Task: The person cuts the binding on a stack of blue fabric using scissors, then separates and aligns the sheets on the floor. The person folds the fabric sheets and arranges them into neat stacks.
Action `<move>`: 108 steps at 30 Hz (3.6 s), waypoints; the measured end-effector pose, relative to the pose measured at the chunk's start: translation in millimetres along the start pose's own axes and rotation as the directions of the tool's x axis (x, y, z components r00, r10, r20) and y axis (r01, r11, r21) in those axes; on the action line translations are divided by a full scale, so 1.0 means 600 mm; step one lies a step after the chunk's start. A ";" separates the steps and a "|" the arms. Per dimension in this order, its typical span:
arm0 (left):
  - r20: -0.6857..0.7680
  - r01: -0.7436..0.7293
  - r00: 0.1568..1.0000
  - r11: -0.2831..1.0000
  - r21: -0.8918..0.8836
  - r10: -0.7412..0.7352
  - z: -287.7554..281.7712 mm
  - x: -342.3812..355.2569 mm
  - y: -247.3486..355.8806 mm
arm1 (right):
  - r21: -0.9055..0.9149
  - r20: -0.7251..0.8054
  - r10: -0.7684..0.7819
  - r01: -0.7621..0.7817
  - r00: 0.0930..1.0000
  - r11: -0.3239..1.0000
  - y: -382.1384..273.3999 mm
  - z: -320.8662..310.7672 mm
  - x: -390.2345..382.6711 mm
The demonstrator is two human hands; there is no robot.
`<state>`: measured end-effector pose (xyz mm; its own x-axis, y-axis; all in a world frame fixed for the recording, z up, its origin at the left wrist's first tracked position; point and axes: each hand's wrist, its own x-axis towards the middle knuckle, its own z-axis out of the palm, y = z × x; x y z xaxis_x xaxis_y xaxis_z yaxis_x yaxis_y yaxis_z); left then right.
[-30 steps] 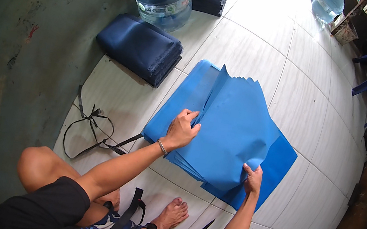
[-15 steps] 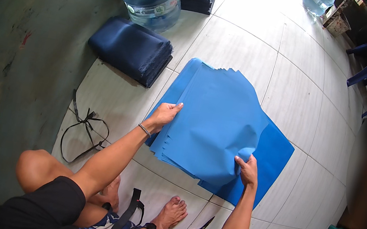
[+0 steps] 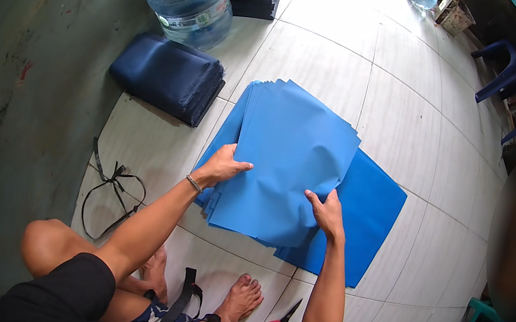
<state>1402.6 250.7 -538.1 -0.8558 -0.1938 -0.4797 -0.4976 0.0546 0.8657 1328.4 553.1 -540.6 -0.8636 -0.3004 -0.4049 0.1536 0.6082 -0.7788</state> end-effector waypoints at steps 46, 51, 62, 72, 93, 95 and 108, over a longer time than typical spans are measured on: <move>0.752 0.070 0.612 0.930 -0.362 0.246 0.288 -0.191 0.087 | 0.654 -0.255 0.312 -0.075 0.915 0.752 0.028 -0.355 -0.424; 0.721 0.177 0.666 0.899 -0.400 0.190 0.301 -0.200 0.108 | 0.700 -0.127 0.383 -0.191 0.915 0.688 0.121 -0.369 -0.401; 0.311 -0.329 0.830 0.856 -0.400 0.464 0.349 -0.105 0.143 | 0.650 -0.171 0.139 0.006 0.975 0.760 0.124 -0.439 -0.231; 0.151 0.076 0.983 0.978 0.194 -0.106 0.453 -0.051 -0.027 | 0.437 -0.103 0.331 -0.256 0.938 0.862 0.311 -0.287 -0.121; -0.214 -0.422 0.827 0.826 0.373 0.519 0.163 -0.024 0.064 | 0.291 -0.161 0.095 -0.045 0.982 0.956 0.060 0.012 -0.057; -0.271 -0.445 0.802 0.836 0.322 0.532 0.157 -0.028 0.070 | 0.327 -0.066 0.224 -0.191 0.972 0.926 0.062 0.038 -0.041; -0.380 -0.389 0.843 0.920 0.055 0.380 0.092 -0.080 0.029 | -0.252 -0.763 -0.260 0.098 0.592 0.963 -0.069 -0.339 -0.229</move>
<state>1427.3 315.2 -508.2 -0.8568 -0.5152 -0.0214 -0.1325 0.1799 0.9747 1343.2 718.9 -355.4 -0.9175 0.2243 0.3284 -0.0580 0.7415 -0.6685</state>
